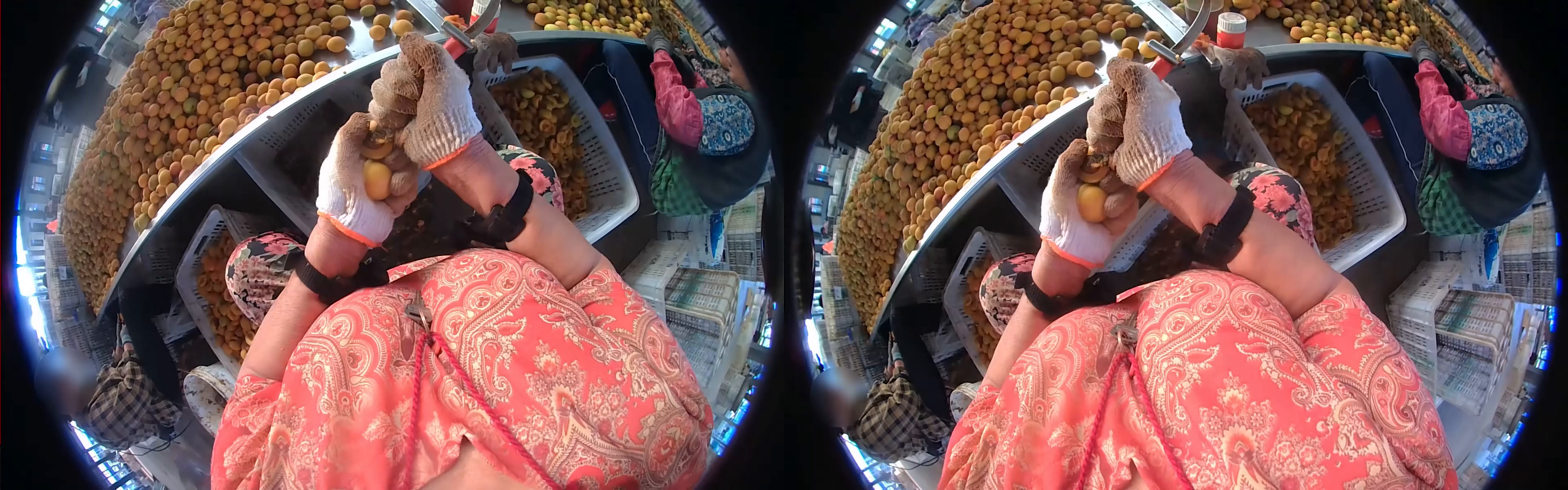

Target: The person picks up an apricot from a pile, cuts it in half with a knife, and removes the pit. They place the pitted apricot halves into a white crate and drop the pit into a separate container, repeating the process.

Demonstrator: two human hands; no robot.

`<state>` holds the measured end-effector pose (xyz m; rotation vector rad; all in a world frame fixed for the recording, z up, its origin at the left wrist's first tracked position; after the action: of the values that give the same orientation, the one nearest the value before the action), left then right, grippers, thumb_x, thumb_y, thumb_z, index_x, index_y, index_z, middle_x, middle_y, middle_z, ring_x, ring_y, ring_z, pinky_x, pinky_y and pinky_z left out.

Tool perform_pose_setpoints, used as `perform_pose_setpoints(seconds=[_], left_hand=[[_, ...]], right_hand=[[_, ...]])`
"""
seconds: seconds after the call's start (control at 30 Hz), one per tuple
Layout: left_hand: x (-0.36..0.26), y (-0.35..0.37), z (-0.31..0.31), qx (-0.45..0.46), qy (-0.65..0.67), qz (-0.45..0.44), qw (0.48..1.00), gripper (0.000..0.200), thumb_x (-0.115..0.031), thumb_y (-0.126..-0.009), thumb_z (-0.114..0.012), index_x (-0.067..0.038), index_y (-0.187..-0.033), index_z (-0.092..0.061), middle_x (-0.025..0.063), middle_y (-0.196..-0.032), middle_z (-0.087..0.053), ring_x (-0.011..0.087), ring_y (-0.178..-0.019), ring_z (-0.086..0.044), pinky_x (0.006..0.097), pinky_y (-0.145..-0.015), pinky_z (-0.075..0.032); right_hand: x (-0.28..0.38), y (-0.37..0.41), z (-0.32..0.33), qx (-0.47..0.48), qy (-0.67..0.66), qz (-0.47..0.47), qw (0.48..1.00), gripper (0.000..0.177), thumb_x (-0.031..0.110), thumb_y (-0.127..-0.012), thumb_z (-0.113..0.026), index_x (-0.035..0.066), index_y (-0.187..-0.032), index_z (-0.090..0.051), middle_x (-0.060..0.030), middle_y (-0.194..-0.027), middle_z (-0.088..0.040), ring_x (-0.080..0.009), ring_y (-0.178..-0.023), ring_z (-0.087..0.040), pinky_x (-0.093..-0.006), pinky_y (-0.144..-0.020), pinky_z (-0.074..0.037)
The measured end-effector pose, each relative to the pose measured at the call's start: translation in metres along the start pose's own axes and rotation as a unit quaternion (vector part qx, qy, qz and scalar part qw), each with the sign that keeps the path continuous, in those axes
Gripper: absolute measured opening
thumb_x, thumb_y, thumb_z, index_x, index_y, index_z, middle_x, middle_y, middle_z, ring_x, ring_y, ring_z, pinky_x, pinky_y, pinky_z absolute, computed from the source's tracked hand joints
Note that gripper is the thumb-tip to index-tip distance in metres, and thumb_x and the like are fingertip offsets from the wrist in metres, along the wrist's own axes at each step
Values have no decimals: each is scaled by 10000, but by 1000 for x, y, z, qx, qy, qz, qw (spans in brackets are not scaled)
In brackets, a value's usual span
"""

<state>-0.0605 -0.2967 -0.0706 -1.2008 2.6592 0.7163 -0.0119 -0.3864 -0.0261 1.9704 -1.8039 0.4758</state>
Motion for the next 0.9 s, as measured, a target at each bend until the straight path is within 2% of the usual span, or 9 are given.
perform_pose_setpoints(seconds=[0.3, 0.37, 0.43, 0.47, 0.5, 0.53, 0.6, 0.7, 0.9], left_hand=[[-8, 3, -12, 81, -30, 2, 996, 315, -387, -986, -478, -87, -1027, -565, 49, -704, -489, 161, -540, -447, 257, -445, -333], [-15, 5, -12, 77, -42, -13, 996, 303, -370, -982, -485, -85, -1046, -565, 46, -693, -476, 161, -536, -443, 252, -441, -325], [-33, 7, -4, -8, -127, -89, 988, 296, -355, -976, -493, -87, -1070, -579, 38, -687, -460, 156, -542, -448, 248, -436, -321], [-35, 12, -5, -45, -133, -104, 985, 296, -345, -971, -517, -89, -1097, -596, 27, -684, -442, 146, -541, -432, 248, -444, -321], [-38, 12, 3, -52, -154, -92, 982, 277, -360, -973, -543, -130, -1113, -608, 24, -707, -518, 149, -586, -524, 252, -478, -410], [-36, 19, 4, -132, -117, -122, 977, 284, -385, -976, -556, -155, -1134, -612, 17, -769, -578, 151, -648, -577, 262, -517, -463], [-30, 27, 0, -148, -118, -159, 969, 314, -447, -979, -573, -196, -1161, -622, -6, -914, -665, 151, -784, -655, 281, -592, -544], [-31, 18, 16, -103, -152, -134, 974, 375, -515, -973, -575, -217, -1196, -627, -35, -1065, -681, 142, -884, -672, 293, -625, -569], [-32, 25, -5, -90, -247, -154, 953, 298, -461, -1016, -506, -225, -1167, -607, -59, -992, -651, 101, -790, -634, 220, -521, -475]], right_hand=[[8, -5, -8, 47, -41, 26, 998, 387, 263, -951, -587, 130, -619, -442, -22, -498, -383, -176, -412, -380, -311, -423, -321], [31, 0, -15, 124, 13, 133, 983, 296, 207, -971, -571, 50, -721, -554, -79, -619, -555, -166, -491, -479, -301, -470, -408], [60, 18, -23, 83, 300, 233, 921, 198, 126, -971, -564, 24, -812, -621, -104, -791, -662, -151, -616, -583, -293, -561, -495], [51, 21, -24, 168, 218, 216, 937, 105, 43, -941, -588, -2, -947, -684, -81, -912, -697, -149, -769, -665, -281, -678, -543], [38, 25, -14, 144, 382, 251, 878, 159, 10, -905, -620, -4, -1044, -696, -90, -941, -704, -179, -861, -699, -299, -751, -556], [35, 42, -22, 153, 569, 355, 726, 213, 69, -888, -669, 22, -1092, -703, -145, -937, -704, -252, -835, -709, -338, -754, -563], [18, 58, -37, 221, 666, 406, 586, 368, 149, -830, -664, 129, -1198, -668, -170, -965, -643, -372, -870, -643, -413, -755, -547], [11, 61, -35, 165, 762, 283, 559, 514, 125, -758, -710, 157, -1266, -635, -136, -1012, -626, -338, -927, -651, -406, -764, -548], [19, 79, -56, 153, 787, 319, 506, 459, 160, -727, -745, 102, -1167, -631, -125, -992, -633, -340, -860, -670, -399, -708, -554]])
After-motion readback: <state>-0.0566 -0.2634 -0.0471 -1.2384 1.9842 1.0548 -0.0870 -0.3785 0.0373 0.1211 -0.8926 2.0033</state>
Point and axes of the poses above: each hand's wrist, its own y-axis away from the middle knuckle, its own z-axis out of the back of the hand, x = y × z, the point moved 6 cm from there along -y, towards the middle knuckle
